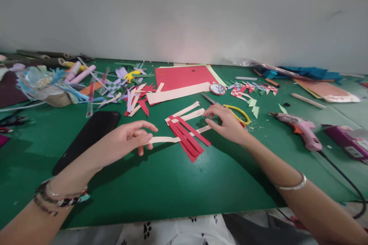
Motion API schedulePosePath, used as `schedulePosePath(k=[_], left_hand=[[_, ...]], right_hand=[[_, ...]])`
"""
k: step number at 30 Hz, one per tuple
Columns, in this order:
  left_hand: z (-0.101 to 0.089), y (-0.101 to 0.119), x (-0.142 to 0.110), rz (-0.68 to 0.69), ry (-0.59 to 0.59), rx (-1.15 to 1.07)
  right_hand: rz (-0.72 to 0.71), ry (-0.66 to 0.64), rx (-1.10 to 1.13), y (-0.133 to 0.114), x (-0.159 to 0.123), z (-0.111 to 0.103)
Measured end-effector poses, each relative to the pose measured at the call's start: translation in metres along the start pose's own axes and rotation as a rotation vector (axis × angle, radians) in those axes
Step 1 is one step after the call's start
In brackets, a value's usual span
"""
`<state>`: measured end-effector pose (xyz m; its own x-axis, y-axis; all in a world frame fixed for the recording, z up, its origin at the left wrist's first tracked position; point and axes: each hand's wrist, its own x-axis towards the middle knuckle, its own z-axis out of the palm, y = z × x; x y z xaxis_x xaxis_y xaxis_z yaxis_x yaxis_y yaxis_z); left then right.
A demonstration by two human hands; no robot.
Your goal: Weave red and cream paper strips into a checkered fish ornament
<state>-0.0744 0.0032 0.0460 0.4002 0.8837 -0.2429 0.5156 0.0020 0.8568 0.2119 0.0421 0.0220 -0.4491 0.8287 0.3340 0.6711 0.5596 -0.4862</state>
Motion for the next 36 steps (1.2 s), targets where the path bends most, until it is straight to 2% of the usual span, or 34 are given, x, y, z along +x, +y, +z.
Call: schedulePosePath(k=[4,8,12,17,23,26,30,32,36], left_hand=[[-0.002,0.007,0.008,0.069,0.060,0.031],[0.000,0.025,0.016,0.100,0.068,0.032],[0.005,0.040,0.022,0.112,0.058,-0.046],[0.010,0.042,0.024,0.166,0.026,-0.143],[0.001,0.038,0.032,0.372,-0.018,-0.138],[-0.003,0.031,0.038,0.393,0.056,-0.060],[0.004,0.015,0.046,0.403,0.232,0.228],[0.010,0.008,0.048,0.430,0.245,0.323],[0.019,-0.002,0.052,0.489,0.222,0.353]], right_hand=[[-0.048,-0.094,0.041,-0.031,0.006,-0.002],[-0.068,-0.229,0.110,-0.060,0.016,0.005],[-0.025,-0.237,0.137,-0.072,0.025,0.018],[-0.024,-0.142,0.148,-0.074,0.027,0.026],[0.010,-0.078,0.277,-0.073,0.023,0.026],[0.082,-0.045,0.365,-0.068,0.020,0.026],[0.202,-0.018,0.485,-0.058,0.016,0.024],[0.245,-0.017,0.516,-0.054,0.012,0.023],[0.289,-0.008,0.615,-0.046,0.006,0.018]])
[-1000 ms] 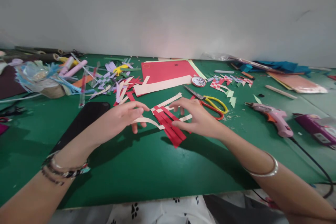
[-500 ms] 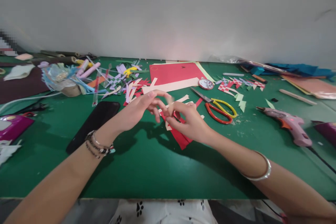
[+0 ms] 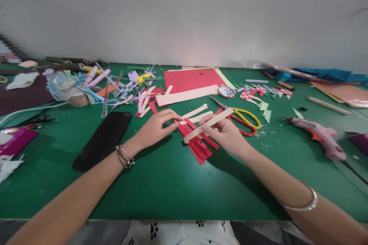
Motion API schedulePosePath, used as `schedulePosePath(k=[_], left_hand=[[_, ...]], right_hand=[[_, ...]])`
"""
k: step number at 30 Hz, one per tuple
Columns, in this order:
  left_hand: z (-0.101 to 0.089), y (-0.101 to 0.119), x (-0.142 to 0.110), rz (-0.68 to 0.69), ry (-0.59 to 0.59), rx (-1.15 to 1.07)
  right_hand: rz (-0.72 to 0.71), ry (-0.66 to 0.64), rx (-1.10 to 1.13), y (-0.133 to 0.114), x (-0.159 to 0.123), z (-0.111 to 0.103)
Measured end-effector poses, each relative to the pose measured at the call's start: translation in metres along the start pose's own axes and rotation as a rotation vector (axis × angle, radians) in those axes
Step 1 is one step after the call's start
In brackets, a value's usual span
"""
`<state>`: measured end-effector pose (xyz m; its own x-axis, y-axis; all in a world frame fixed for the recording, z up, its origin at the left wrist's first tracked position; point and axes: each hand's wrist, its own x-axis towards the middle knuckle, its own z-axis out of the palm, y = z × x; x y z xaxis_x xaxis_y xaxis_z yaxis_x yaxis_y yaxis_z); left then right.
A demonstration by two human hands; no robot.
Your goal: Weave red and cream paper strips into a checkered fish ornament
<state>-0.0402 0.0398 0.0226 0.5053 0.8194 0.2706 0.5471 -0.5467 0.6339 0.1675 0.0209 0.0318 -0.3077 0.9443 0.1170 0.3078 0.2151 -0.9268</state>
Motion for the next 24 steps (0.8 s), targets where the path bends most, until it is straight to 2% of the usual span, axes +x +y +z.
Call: schedulePosePath(k=[4,10,13,18,24], left_hand=[[0.009,-0.001,-0.001,0.060,-0.030,-0.003],[0.021,0.004,-0.007,0.125,-0.172,0.042],[0.025,0.007,-0.009,0.117,-0.214,0.119],[0.033,0.008,-0.009,0.064,-0.206,0.156],[0.036,0.006,-0.006,0.084,-0.166,0.225]], right_hand=[[0.045,0.030,0.007,0.004,-0.003,-0.005],[-0.054,0.014,-0.127,0.007,-0.008,-0.005],[-0.026,-0.005,-0.151,0.008,-0.009,-0.003],[0.074,0.011,-0.240,0.012,-0.010,0.001],[0.065,0.010,-0.302,0.013,-0.011,0.003]])
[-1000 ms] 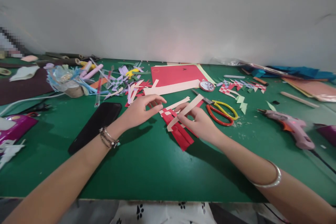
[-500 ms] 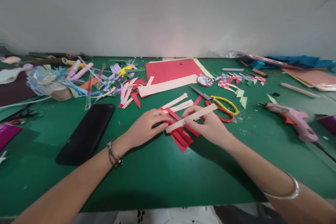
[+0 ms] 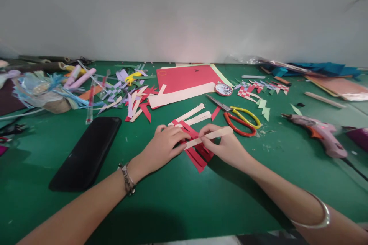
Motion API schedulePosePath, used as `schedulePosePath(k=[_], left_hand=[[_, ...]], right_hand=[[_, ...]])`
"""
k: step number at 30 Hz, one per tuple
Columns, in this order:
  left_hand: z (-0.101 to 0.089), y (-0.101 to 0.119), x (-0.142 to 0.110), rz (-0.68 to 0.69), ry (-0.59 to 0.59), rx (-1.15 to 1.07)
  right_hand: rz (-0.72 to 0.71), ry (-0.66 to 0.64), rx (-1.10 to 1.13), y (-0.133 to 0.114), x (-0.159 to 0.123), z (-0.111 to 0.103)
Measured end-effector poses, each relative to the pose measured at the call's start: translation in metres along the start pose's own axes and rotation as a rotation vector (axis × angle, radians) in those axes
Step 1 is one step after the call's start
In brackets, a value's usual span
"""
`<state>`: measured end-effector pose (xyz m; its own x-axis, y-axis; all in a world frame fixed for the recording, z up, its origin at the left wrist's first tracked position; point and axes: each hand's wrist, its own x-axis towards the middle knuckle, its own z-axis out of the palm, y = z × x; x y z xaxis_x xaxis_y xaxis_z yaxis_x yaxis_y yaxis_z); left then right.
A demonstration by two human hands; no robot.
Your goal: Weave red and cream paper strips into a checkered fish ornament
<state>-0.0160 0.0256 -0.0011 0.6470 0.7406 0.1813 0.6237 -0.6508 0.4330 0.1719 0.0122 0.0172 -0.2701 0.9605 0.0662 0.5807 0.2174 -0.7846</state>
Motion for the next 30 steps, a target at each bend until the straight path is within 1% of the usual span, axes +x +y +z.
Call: schedulePosePath(k=[4,6,9,12,15,17,20,24,28,30], left_hand=[[-0.009,-0.005,0.005,0.086,0.061,0.077],[-0.013,-0.008,0.010,0.108,0.057,0.099],[-0.015,-0.010,0.020,0.144,-0.028,0.106],[-0.013,-0.011,0.026,0.191,-0.113,0.083],[-0.010,-0.012,0.027,0.178,-0.144,0.051],[-0.008,-0.012,0.026,0.157,-0.131,0.031],[-0.005,-0.012,0.025,0.152,-0.075,0.033],[-0.002,-0.013,0.025,0.180,-0.022,0.103],[-0.001,-0.014,0.024,0.220,-0.045,0.089],[-0.001,-0.014,0.024,0.228,-0.035,0.090]], right_hand=[[-0.025,-0.029,-0.023,0.000,-0.001,0.000],[-0.041,-0.045,-0.080,0.000,-0.001,0.000],[-0.064,-0.049,-0.156,0.000,-0.002,-0.001],[-0.045,-0.057,-0.106,0.001,-0.001,-0.001],[-0.060,-0.064,-0.097,0.002,0.000,-0.002],[-0.115,-0.054,-0.149,0.004,0.000,-0.001],[-0.175,-0.044,-0.193,0.005,0.000,0.000],[-0.153,-0.056,-0.191,0.006,-0.001,0.000],[-0.081,-0.057,-0.120,0.005,0.000,-0.002],[-0.049,-0.044,-0.071,0.005,0.001,-0.003]])
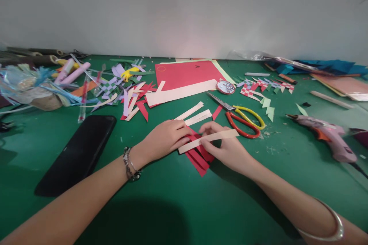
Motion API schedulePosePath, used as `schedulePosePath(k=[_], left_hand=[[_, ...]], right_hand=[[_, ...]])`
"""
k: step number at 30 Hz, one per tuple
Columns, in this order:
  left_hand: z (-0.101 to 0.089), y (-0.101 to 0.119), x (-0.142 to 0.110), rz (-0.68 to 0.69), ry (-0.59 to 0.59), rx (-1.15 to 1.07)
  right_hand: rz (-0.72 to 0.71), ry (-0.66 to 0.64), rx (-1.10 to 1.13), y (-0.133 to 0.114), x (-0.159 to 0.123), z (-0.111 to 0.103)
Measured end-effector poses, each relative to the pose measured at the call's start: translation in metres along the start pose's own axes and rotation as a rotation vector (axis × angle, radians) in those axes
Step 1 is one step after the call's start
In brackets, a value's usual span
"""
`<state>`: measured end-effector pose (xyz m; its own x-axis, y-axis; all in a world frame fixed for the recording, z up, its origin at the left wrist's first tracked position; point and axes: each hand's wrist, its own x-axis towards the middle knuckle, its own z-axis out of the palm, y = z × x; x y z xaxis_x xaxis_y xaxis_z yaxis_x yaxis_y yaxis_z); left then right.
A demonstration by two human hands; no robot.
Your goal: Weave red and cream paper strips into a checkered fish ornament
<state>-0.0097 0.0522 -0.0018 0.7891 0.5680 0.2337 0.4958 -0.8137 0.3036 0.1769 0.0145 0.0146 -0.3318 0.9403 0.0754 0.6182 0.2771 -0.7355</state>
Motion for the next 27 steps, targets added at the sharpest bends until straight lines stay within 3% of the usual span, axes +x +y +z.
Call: schedulePosePath(k=[9,14,20,27], left_hand=[[-0.002,0.005,-0.002,-0.181,0.082,0.013],[-0.005,0.006,-0.003,-0.262,0.095,-0.012],[-0.009,0.004,-0.006,-0.184,0.127,-0.076],[-0.008,0.004,-0.009,-0.061,-0.004,-0.077]], right_hand=[[0.043,0.001,0.130,0.001,0.002,-0.006],[0.097,0.046,0.067,0.005,0.005,-0.007],[0.086,0.041,-0.067,0.011,0.007,-0.003],[0.048,0.007,-0.033,0.013,0.007,0.000]])
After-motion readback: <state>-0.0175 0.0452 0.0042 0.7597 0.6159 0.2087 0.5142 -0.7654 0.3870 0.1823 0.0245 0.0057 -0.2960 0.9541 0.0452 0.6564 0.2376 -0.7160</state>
